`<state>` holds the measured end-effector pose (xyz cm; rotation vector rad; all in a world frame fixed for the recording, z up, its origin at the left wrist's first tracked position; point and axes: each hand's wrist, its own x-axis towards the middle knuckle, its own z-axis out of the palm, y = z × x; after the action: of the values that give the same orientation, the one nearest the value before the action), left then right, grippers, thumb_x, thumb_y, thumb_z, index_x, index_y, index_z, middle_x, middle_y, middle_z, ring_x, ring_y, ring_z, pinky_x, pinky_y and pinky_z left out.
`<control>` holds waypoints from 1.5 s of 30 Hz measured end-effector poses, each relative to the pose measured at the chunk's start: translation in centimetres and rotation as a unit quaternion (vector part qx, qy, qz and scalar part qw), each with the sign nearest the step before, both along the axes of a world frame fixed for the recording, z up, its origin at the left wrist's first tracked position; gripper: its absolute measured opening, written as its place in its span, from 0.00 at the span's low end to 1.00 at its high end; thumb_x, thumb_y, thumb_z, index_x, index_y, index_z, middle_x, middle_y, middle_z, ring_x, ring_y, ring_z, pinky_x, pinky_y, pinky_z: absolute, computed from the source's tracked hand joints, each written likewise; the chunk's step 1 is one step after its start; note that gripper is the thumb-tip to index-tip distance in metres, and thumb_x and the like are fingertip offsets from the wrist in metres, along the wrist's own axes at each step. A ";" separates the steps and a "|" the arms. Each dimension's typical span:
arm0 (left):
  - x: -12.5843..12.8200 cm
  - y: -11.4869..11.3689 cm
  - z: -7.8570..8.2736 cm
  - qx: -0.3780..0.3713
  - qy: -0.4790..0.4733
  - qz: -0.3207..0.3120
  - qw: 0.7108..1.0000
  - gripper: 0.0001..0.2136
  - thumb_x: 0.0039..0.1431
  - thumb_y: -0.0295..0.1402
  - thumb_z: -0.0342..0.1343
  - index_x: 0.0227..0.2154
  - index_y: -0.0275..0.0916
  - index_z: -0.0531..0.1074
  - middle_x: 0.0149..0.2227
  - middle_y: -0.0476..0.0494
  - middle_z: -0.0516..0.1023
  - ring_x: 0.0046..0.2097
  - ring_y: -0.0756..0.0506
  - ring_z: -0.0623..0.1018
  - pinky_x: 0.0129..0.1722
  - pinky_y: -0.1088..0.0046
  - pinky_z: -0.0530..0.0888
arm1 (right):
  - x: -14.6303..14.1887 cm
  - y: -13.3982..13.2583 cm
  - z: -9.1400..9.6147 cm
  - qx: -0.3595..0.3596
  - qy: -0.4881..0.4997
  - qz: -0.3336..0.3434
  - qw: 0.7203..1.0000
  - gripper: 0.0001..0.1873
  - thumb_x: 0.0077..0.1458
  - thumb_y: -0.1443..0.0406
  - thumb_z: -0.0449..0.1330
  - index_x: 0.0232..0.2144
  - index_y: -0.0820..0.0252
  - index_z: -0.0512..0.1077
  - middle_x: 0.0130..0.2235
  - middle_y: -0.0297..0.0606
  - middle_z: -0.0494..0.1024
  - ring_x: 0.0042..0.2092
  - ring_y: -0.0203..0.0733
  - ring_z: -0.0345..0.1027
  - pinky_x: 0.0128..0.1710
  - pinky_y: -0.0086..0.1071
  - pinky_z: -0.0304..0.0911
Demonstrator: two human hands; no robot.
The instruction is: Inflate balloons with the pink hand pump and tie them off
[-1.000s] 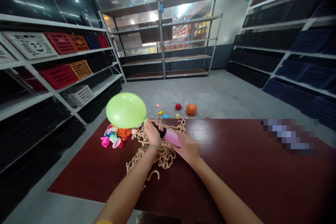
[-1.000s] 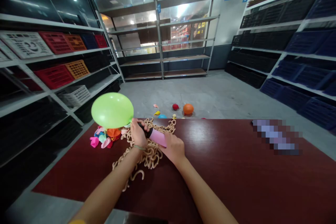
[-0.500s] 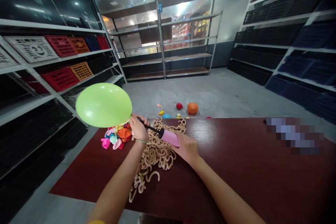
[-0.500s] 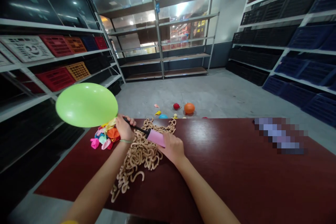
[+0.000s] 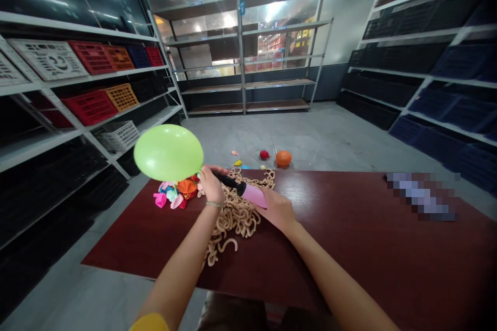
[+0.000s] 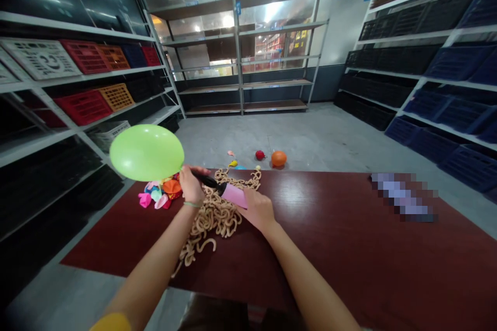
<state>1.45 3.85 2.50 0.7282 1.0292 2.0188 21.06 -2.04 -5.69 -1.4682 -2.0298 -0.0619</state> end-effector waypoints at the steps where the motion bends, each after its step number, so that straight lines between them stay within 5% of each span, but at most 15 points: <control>1: -1.1 0.2 0.2 0.009 -0.011 0.018 1.000 0.11 0.64 0.39 0.43 0.28 0.40 0.60 0.20 0.53 0.68 0.22 0.50 0.73 0.29 0.71 0.75 | 0.2 0.0 0.1 -0.002 -0.001 -0.005 1.000 0.25 0.53 0.52 0.61 0.51 0.53 0.68 0.41 0.38 0.78 0.38 0.44 0.72 0.36 0.32 0.59; 5: -5.0 0.5 0.2 0.011 0.010 0.018 1.000 0.13 0.66 0.39 0.43 0.27 0.39 0.60 0.21 0.51 0.69 0.23 0.51 0.74 0.29 0.72 0.75 | 1.3 0.4 0.6 -0.002 -0.018 -0.037 0.999 0.27 0.55 0.49 0.59 0.53 0.55 0.67 0.43 0.40 0.78 0.39 0.45 0.71 0.35 0.33 0.58; 9: -6.4 0.0 -1.0 -0.001 0.061 0.013 0.998 0.17 0.66 0.42 0.44 0.23 0.39 0.60 0.19 0.51 0.68 0.22 0.50 0.73 0.26 0.73 0.73 | 1.7 0.6 1.3 0.008 -0.078 -0.008 0.997 0.27 0.59 0.51 0.55 0.56 0.55 0.65 0.46 0.44 0.76 0.43 0.48 0.68 0.41 0.37 0.57; 16: -5.2 -0.9 -2.9 -0.055 0.102 -0.076 0.990 0.19 0.64 0.42 0.50 0.19 0.39 0.63 0.17 0.49 0.67 0.21 0.50 0.69 0.23 0.77 0.66 | 1.4 0.2 1.8 0.017 -0.125 0.100 0.987 0.29 0.57 0.49 0.58 0.57 0.53 0.67 0.52 0.43 0.73 0.51 0.51 0.64 0.50 0.42 0.55; 21: -4.5 -1.8 -4.0 -0.070 0.279 -0.141 0.947 0.16 0.60 0.34 0.57 0.16 0.39 0.69 0.20 0.46 0.70 0.26 0.48 0.69 0.30 0.75 0.65 | 1.1 0.5 1.5 0.025 -0.091 0.124 0.988 0.26 0.60 0.52 0.56 0.58 0.54 0.66 0.54 0.42 0.73 0.53 0.48 0.65 0.53 0.42 0.56; 25: -3.7 -2.4 -4.2 -0.067 0.382 -0.153 0.909 0.15 0.56 0.30 0.60 0.15 0.40 0.68 0.19 0.47 0.67 0.26 0.47 0.66 0.32 0.74 0.61 | 0.8 0.6 1.6 0.027 -0.083 0.123 0.989 0.25 0.61 0.55 0.55 0.58 0.55 0.66 0.54 0.42 0.73 0.54 0.48 0.65 0.54 0.43 0.58; 31: -3.3 -2.7 -3.9 -0.086 0.367 -0.153 0.914 0.15 0.55 0.29 0.61 0.16 0.40 0.65 0.18 0.49 0.62 0.24 0.48 0.63 0.29 0.74 0.56 | 0.8 0.7 1.3 0.053 -0.092 0.124 0.987 0.22 0.61 0.58 0.56 0.56 0.55 0.68 0.53 0.42 0.74 0.54 0.46 0.65 0.57 0.44 0.57; 34: -3.5 -2.5 -4.3 -0.042 0.435 -0.121 0.891 0.16 0.56 0.31 0.60 0.16 0.40 0.63 0.18 0.49 0.62 0.24 0.47 0.63 0.29 0.74 0.58 | 0.9 0.6 1.5 0.098 -0.088 0.106 0.986 0.18 0.61 0.61 0.56 0.53 0.55 0.70 0.50 0.41 0.76 0.55 0.46 0.65 0.59 0.45 0.55; 38: -3.9 -2.4 -4.8 -0.013 0.502 -0.075 0.861 0.15 0.57 0.32 0.58 0.17 0.41 0.62 0.18 0.49 0.62 0.23 0.47 0.63 0.29 0.74 0.60 | -0.2 -0.1 4.5 0.149 -0.085 0.126 0.977 0.17 0.62 0.66 0.54 0.52 0.51 0.71 0.49 0.37 0.76 0.57 0.43 0.64 0.61 0.44 0.54; 45: -3.8 -2.7 -4.6 -0.043 0.470 -0.123 0.873 0.15 0.52 0.32 0.63 0.17 0.40 0.64 0.19 0.47 0.65 0.25 0.46 0.66 0.29 0.74 0.58 | -4.8 1.5 11.8 0.141 -0.239 0.248 0.928 0.33 0.62 0.72 0.52 0.64 0.40 0.52 0.64 0.27 0.61 0.67 0.45 0.48 0.66 0.53 0.44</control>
<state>-2.34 1.12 -2.05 1.7789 1.4288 1.3406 16.22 -0.56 6.09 -0.7751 -2.5956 -0.5210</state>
